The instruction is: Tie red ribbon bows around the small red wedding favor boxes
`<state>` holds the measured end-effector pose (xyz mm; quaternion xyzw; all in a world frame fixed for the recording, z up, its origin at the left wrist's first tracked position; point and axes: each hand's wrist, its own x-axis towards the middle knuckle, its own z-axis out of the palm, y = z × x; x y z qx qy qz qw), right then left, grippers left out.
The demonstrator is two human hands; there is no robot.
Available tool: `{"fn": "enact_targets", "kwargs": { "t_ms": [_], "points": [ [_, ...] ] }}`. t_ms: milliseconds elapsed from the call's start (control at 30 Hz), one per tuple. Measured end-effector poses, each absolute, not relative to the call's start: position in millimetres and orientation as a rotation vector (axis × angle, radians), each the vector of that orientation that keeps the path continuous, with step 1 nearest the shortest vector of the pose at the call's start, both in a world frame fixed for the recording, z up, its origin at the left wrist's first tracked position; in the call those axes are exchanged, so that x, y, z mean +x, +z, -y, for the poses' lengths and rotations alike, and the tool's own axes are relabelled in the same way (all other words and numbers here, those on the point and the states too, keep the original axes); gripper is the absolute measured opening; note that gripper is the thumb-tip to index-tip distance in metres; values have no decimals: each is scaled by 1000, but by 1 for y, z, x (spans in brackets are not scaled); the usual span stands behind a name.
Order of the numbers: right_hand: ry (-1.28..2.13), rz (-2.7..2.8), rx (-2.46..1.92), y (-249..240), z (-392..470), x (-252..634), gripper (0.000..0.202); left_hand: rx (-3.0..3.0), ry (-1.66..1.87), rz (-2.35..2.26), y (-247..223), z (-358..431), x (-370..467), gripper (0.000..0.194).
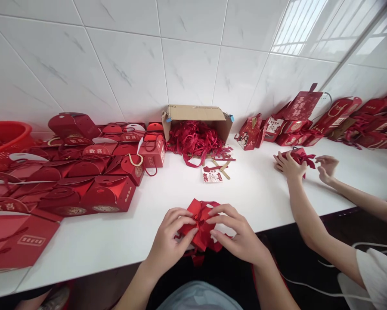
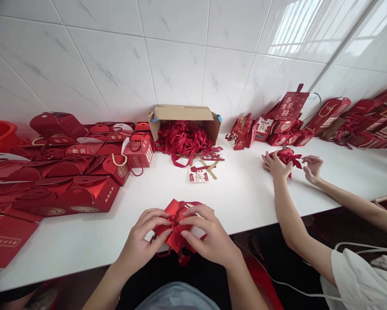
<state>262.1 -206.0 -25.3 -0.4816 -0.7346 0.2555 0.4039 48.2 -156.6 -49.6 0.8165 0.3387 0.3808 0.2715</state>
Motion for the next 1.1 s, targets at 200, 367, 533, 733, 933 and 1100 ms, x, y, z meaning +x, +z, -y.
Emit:
{"fn": "enact_targets", "kwargs": {
  "t_ms": [200, 367, 533, 733, 933, 1100],
  "points": [
    [770, 1655, -1319, -33, 210, 270, 10, 2063, 1136, -1060, -42, 152, 43, 14],
    [931, 1566, -1401, -40, 208, 256, 22, 2337, 827, -737, -32, 100, 50, 49],
    [1261, 1315, -1345, -52, 206, 252, 27, 2532, 610, -551, -18, 89, 65, 32],
    [1515, 1195, -1383, -50, 203, 263, 38, 2814, 827, -793, -15, 91, 50, 12],
    [1523, 1335, -1484, -46, 202, 273, 34, 2841, 985, -992, -34, 92, 29, 14],
    [1507, 1352, -1516, -40, 196, 280, 31, 2641, 976, -1067, -47, 96, 24, 14]
  ]
}}
